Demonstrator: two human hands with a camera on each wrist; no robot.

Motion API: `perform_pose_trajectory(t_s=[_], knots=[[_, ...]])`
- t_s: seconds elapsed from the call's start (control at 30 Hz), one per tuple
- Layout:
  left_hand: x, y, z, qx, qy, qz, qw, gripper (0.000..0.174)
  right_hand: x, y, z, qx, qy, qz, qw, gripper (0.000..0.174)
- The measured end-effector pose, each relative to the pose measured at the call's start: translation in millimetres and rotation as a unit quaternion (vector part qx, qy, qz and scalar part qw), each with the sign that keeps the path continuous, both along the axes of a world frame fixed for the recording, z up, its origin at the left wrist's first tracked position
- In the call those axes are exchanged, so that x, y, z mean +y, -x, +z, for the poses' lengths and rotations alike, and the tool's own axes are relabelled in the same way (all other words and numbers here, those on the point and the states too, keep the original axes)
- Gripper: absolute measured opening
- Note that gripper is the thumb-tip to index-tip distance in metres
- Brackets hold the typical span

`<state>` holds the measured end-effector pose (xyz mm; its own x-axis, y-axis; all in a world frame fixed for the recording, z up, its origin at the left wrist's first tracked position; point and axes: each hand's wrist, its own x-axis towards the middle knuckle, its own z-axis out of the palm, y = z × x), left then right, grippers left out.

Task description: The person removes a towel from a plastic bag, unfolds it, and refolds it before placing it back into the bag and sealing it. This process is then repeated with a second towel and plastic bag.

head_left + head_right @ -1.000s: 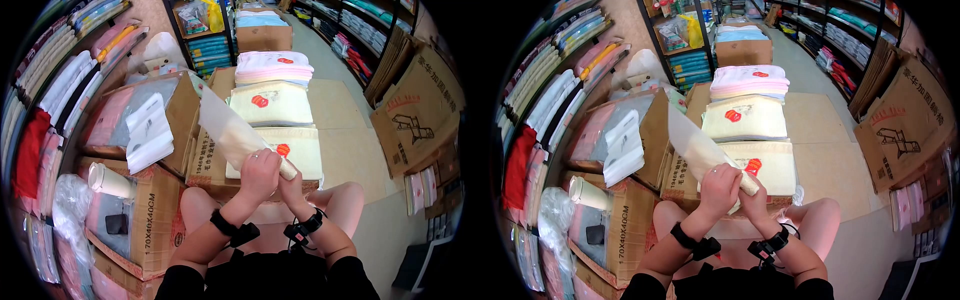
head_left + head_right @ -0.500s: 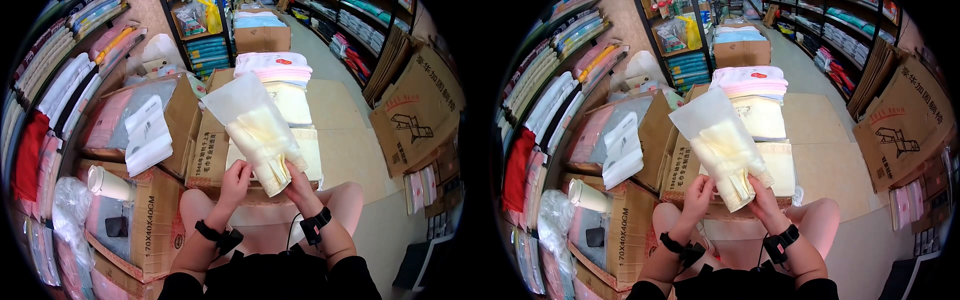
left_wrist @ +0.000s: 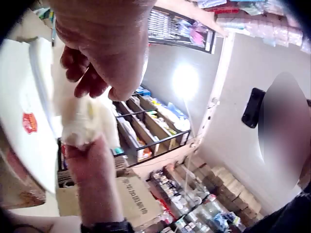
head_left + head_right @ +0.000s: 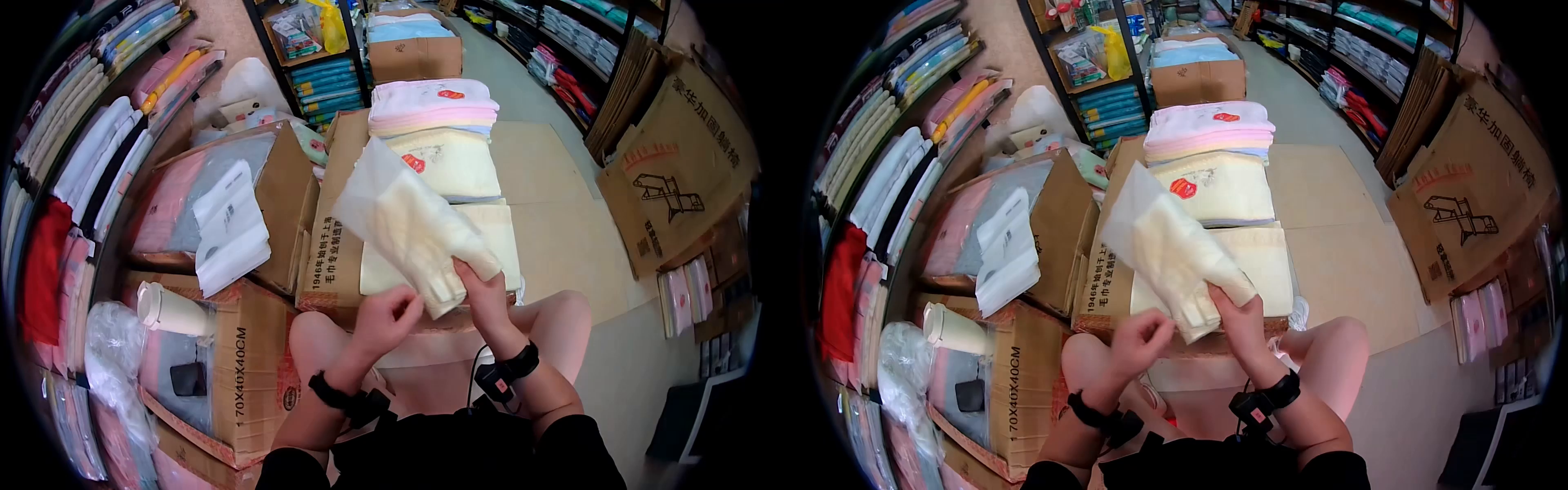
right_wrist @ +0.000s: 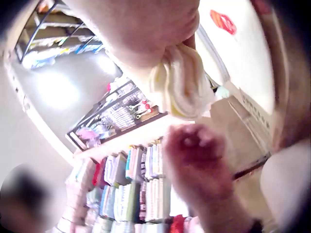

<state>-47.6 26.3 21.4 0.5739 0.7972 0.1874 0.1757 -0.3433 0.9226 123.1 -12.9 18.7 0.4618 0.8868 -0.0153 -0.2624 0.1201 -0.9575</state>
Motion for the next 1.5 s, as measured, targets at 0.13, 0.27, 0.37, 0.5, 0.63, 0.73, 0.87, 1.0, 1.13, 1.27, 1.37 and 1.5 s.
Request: perform_pose_trajectory(t_s=[0.13,0.27,0.37,0.5,0.63,0.73,0.87,1.0,1.13,1.27,1.37,1.5], knots=[[9,-20,56,0.037,-0.141,0.100,0.984,0.016,6,13,-1,-0.223,-0.074,-0.010,0.972,0.045],[28,-37,67,0.091,-0.349,0.130,0.924,0.016,0,25,-4,-0.311,-0.088,0.004,0.946,0.057],[32,-39,60,0.133,-0.353,0.087,0.922,0.013,-4,23,-1,-0.383,-0.073,-0.011,0.921,0.058],[15,-50,54,0.112,-0.401,0.046,0.908,0.011,0,17,-26,-0.488,-0.100,-0.047,0.866,0.056],[2,-56,51,0.142,-0.424,0.029,0.894,0.014,2,12,-27,-0.471,-0.098,-0.029,0.876,0.051],[9,-55,41,0.115,-0.441,0.037,0.889,0.016,3,14,-26,-0.332,-0.068,-0.020,0.941,0.042],[16,-39,38,0.136,-0.351,0.128,0.918,0.019,2,7,-5,0.026,0.077,0.012,0.997,0.027],[22,-34,31,0.167,-0.350,0.120,0.914,0.017,3,7,-1,0.026,0.079,0.023,0.996,0.025],[25,-38,30,0.214,-0.432,0.086,0.872,0.016,7,10,-1,-0.042,0.116,0.033,0.992,0.025],[7,-45,34,0.190,-0.456,0.008,0.869,0.015,13,7,-28,-0.008,0.062,0.021,0.998,0.025],[11,-31,39,0.160,-0.387,0.144,0.896,0.018,13,11,-17,0.035,0.016,-0.011,0.999,0.029],[9,-10,28,0.203,-0.150,0.159,0.954,0.026,17,3,-29,0.153,-0.041,0.005,0.987,0.031]])
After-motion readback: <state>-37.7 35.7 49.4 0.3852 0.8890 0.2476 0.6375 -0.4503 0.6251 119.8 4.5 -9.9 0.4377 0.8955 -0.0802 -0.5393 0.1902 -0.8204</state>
